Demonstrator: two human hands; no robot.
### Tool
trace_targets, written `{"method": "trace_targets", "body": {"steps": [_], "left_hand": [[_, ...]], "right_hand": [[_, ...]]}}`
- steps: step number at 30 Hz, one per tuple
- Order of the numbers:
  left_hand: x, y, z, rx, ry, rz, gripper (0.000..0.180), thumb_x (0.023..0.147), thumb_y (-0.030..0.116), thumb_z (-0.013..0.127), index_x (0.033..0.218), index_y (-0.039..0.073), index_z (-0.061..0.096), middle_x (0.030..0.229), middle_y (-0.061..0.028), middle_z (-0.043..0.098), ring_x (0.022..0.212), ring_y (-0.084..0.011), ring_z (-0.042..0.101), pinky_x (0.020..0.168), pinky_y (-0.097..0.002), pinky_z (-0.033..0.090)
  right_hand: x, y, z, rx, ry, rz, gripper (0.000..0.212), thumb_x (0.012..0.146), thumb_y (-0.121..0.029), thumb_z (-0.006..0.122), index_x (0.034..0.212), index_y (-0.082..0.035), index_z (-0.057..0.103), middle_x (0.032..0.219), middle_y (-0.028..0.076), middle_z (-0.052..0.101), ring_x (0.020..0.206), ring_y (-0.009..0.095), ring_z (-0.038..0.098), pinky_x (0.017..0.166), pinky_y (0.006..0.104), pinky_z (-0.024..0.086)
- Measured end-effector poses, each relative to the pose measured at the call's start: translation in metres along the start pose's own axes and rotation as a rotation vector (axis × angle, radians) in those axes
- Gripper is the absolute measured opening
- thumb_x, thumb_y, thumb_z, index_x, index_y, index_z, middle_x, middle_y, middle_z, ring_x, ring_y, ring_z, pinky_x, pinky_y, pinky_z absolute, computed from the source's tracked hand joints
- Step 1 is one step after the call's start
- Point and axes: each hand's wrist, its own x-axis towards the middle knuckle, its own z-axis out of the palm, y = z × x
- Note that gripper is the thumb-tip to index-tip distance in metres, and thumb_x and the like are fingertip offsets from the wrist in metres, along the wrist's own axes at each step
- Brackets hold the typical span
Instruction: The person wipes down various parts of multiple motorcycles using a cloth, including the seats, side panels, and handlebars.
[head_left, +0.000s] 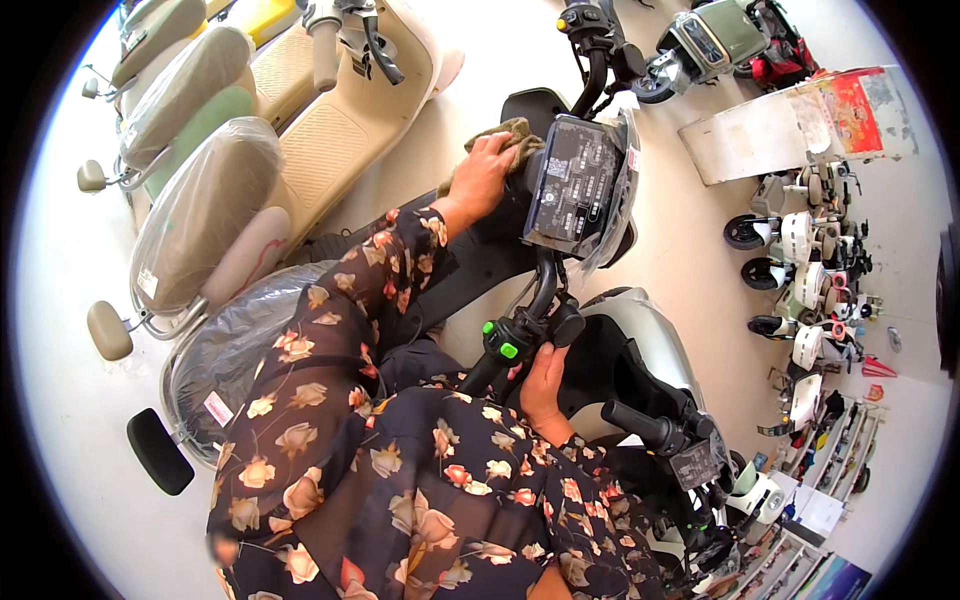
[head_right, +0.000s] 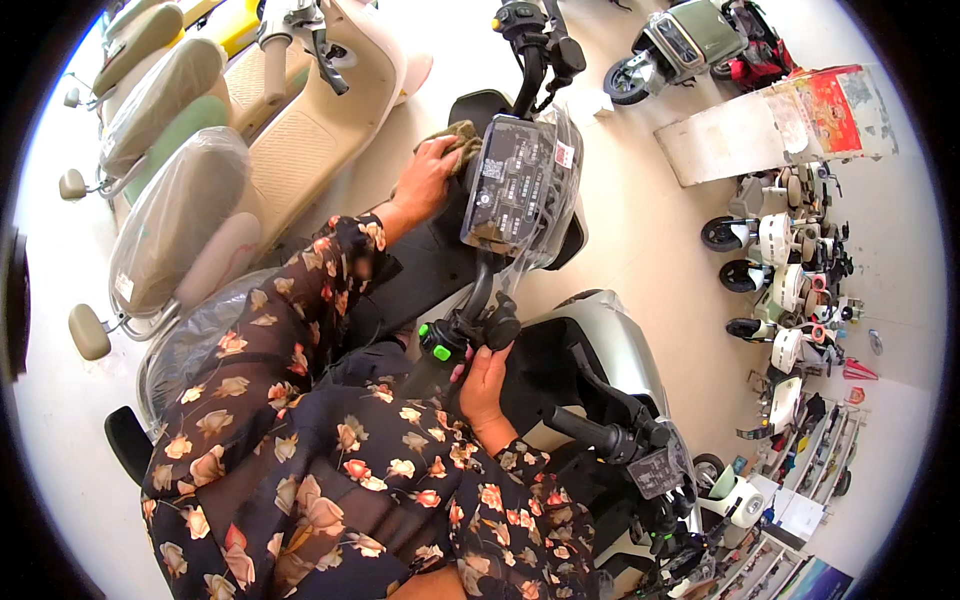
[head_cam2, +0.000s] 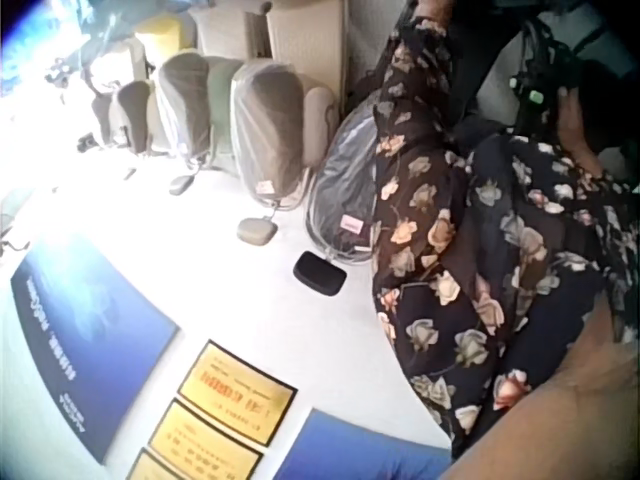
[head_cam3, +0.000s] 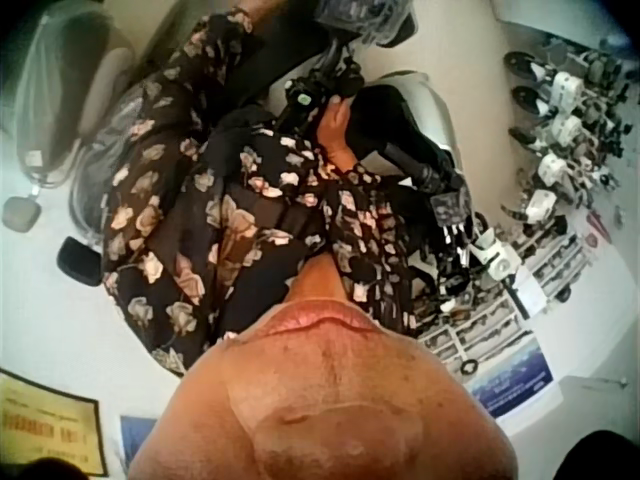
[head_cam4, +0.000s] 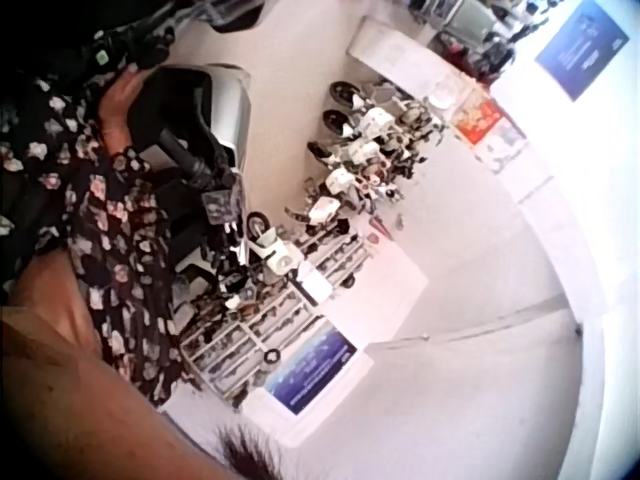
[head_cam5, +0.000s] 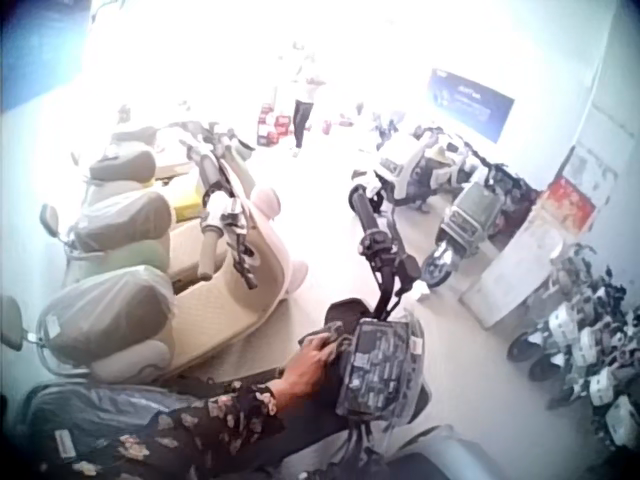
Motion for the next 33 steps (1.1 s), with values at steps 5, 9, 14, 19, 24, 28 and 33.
{"method": "trace_targets", "body": {"steps": [5,9,14,19,24,28,33], "left_hand": [[-0.041,0.028,0.006,-0.054,0.081,-0.120,0.044,0.078,-0.004,0.060,0.122,0.001,0.063,0.133,-0.0166,0.052,0.120,-0.0388,0.051,0.100,-0.0442,0.049],[-0.086,0.019,0.028,-0.226,-0.361,-0.078,0.040,0.080,-0.002,0.061,0.120,-0.003,0.062,0.125,-0.0245,0.057,0.114,-0.0452,0.055,0.100,-0.0465,0.047],[-0.124,0.055,0.041,-1.112,-0.800,-0.396,0.033,0.092,0.003,0.062,0.124,-0.003,0.063,0.114,-0.0090,0.069,0.103,-0.0194,0.064,0.091,-0.0349,0.052],[-0.133,0.045,0.017,-1.366,-1.048,-0.901,0.027,0.100,0.021,0.061,0.119,0.003,0.065,0.106,-0.0051,0.072,0.088,-0.0150,0.069,0.081,-0.0330,0.058],[-0.134,0.068,-0.029,-1.866,-1.296,-1.193,0.025,0.103,0.022,0.057,0.120,0.005,0.066,0.103,-0.0044,0.071,0.096,-0.0129,0.067,0.090,-0.0327,0.055],[-0.138,0.080,-0.054,-1.477,-1.201,-0.847,0.024,0.102,0.020,0.057,0.121,0.008,0.064,0.106,-0.0024,0.068,0.096,-0.0136,0.066,0.086,-0.0329,0.056],[-0.152,0.073,-0.057,-0.996,-1.102,-0.572,0.030,0.101,0.022,0.060,0.124,0.005,0.065,0.116,-0.0031,0.069,0.102,-0.0130,0.063,0.093,-0.0336,0.051]], "right_hand": [[-0.001,0.003,-0.003,-0.015,-0.009,0.027,0.053,0.110,-0.026,0.036,0.157,-0.014,0.016,0.091,0.005,0.054,0.063,0.010,0.052,0.053,0.0259,0.050],[0.006,0.002,-0.002,0.010,0.016,0.029,0.048,0.110,-0.025,0.036,0.153,-0.010,0.020,0.089,0.004,0.053,0.063,0.010,0.052,0.053,0.0259,0.049],[0.015,0.002,-0.011,0.106,-0.052,0.136,0.047,0.111,-0.024,0.037,0.150,-0.001,0.024,0.088,0.004,0.056,0.070,0.013,0.057,0.065,0.0303,0.053],[0.030,0.045,-0.040,-0.349,-0.013,-0.210,0.056,0.099,-0.008,0.051,0.153,-0.003,0.033,0.133,0.018,0.048,0.119,0.031,0.052,0.103,0.0381,0.043],[0.054,0.093,-0.022,-0.279,0.014,-0.304,0.065,0.090,-0.005,0.067,0.150,-0.005,0.041,0.148,0.020,0.045,0.134,0.032,0.048,0.113,0.0376,0.036],[0.062,0.103,-0.017,0.063,0.026,-0.001,0.054,0.092,-0.009,0.069,0.142,-0.004,0.049,0.131,0.013,0.060,0.122,0.024,0.057,0.106,0.0355,0.043],[0.059,0.088,-0.007,0.429,-0.048,0.260,0.035,0.099,-0.014,0.063,0.133,-0.005,0.056,0.117,0.005,0.066,0.112,0.016,0.061,0.097,0.0330,0.049]]}}
